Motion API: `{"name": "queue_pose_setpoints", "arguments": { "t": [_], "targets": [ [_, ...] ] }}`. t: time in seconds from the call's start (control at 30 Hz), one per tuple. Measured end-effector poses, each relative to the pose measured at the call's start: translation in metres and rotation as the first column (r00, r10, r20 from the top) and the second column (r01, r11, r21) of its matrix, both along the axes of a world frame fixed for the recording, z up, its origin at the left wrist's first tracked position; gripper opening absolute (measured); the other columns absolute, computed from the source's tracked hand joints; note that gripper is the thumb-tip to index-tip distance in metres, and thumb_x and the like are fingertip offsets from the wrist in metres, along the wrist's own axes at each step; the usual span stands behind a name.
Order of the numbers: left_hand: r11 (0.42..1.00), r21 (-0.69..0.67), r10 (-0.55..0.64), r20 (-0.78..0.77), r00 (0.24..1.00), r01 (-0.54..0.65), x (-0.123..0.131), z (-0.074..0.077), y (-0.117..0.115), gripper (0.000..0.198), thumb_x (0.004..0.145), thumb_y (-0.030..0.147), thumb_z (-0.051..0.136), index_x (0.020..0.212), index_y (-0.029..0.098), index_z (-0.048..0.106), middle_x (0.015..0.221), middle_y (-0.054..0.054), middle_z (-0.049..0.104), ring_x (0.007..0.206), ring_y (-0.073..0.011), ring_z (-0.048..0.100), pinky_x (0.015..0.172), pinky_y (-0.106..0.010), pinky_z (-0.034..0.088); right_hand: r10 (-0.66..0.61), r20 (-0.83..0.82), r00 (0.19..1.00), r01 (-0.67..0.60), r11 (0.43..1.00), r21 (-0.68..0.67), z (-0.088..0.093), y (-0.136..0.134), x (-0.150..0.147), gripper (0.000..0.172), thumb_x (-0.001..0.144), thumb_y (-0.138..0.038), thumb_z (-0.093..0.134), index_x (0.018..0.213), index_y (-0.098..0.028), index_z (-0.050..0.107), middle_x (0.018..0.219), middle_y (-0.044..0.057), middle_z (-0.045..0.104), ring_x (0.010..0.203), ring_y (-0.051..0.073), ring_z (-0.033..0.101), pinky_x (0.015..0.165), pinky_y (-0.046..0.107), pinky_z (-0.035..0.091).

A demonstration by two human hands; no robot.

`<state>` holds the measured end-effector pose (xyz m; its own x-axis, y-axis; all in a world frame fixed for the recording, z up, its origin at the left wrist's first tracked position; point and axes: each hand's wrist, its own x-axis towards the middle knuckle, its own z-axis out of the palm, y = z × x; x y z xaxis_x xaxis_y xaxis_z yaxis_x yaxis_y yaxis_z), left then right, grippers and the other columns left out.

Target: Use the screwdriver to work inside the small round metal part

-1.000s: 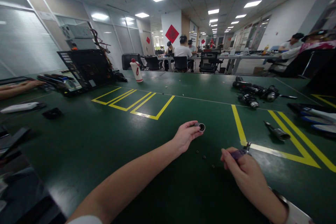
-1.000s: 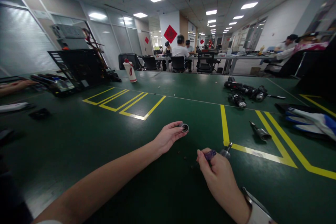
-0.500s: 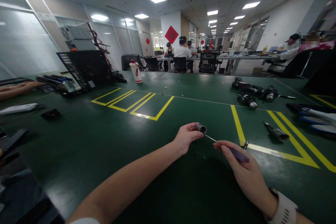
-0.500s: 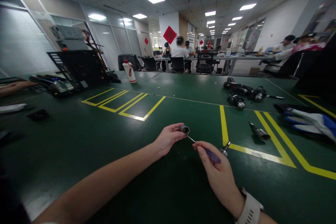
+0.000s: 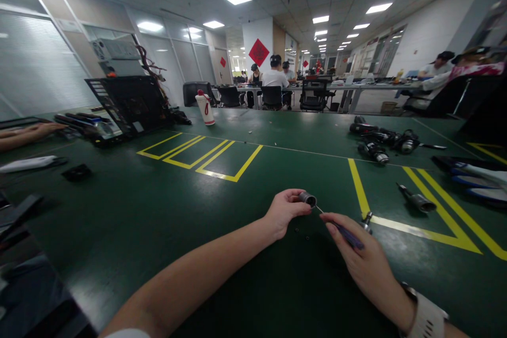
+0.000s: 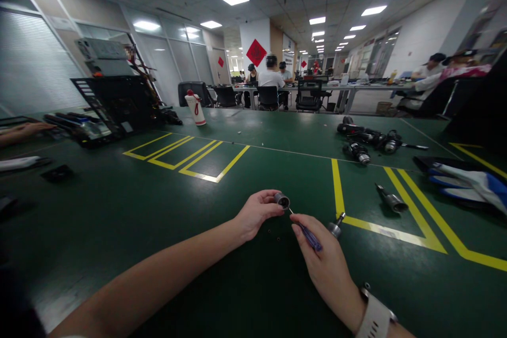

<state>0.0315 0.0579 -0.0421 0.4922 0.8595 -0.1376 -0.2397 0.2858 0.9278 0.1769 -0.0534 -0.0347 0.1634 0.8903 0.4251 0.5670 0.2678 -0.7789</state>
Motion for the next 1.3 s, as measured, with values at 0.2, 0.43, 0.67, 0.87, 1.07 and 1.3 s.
{"name": "queue_pose_setpoints", "arguments": {
  "t": [0.2,0.43,0.67,0.87,1.07,1.3],
  "targets": [
    [0.994,0.047,0.1,-0.095,0.99,-0.095,0.006,0.006,-0.005,0.028,0.064,0.003,0.067,0.089,0.013,0.059,0.085,-0.006,0.062,0.073,-0.013,0.06,0.061,-0.024,0.049,0.032,0.05,0.998,-0.033,0.999,0.018,-0.001,-0.001,-0.003,0.025,0.085,-0.035,0.051,0.1,-0.021,0.066,0.098,0.009,0.071,0.091,0.023,0.067,0.082,0.038,0.054],
    [0.985,0.116,0.143,-0.159,0.977,-0.125,0.009,0.002,-0.006,0.024,0.068,0.003,0.06,0.089,0.013,0.06,0.081,-0.005,0.061,0.068,-0.0118,0.059,0.056,-0.021,0.045,0.086,0.103,0.991,-0.088,0.996,0.015,-0.003,-0.002,-0.003,0.024,0.087,-0.032,0.05,0.102,-0.021,0.064,0.101,0.009,0.069,0.093,0.022,0.065,0.083,0.038,0.054],
    [0.986,0.11,0.144,-0.177,0.974,-0.126,0.011,0.002,-0.006,0.025,0.068,0.001,0.058,0.09,0.012,0.064,0.086,-0.007,0.063,0.072,-0.0137,0.06,0.059,-0.023,0.049,0.076,0.161,0.984,-0.079,0.997,0.016,-0.005,-0.006,-0.003,0.024,0.087,-0.031,0.05,0.104,-0.023,0.063,0.103,0.009,0.069,0.095,0.023,0.064,0.084,0.04,0.053],
    [0.989,0.095,0.129,-0.153,0.98,-0.115,0.01,0.0,-0.006,0.027,0.068,0.001,0.059,0.091,0.013,0.066,0.089,-0.007,0.064,0.075,-0.0154,0.06,0.065,-0.028,0.052,0.056,0.182,0.982,-0.06,0.998,0.017,-0.003,-0.006,-0.006,0.023,0.086,-0.029,0.05,0.103,-0.023,0.064,0.102,0.01,0.069,0.094,0.025,0.065,0.083,0.042,0.053],
    [0.988,0.105,0.125,-0.14,0.982,-0.111,0.011,-0.004,-0.005,0.031,0.068,0.0,0.057,0.095,0.013,0.067,0.09,-0.008,0.065,0.074,-0.0148,0.061,0.064,-0.027,0.052,0.073,0.159,0.985,-0.078,0.997,0.025,0.0,-0.008,-0.006,0.023,0.086,-0.029,0.05,0.102,-0.023,0.064,0.101,0.009,0.069,0.092,0.024,0.065,0.082,0.041,0.053],
    [0.97,0.07,0.244,-0.193,0.95,-0.235,0.005,0.007,0.002,0.031,0.069,0.002,0.059,0.099,0.009,0.065,0.103,-0.012,0.06,0.075,-0.0145,0.061,0.066,-0.027,0.053,0.019,-0.078,0.997,-0.022,0.999,-0.034,0.005,-0.011,0.0,0.024,0.083,-0.042,0.052,0.078,-0.023,0.066,0.08,0.005,0.07,0.091,0.025,0.064,0.082,0.039,0.05]
  ]
}}
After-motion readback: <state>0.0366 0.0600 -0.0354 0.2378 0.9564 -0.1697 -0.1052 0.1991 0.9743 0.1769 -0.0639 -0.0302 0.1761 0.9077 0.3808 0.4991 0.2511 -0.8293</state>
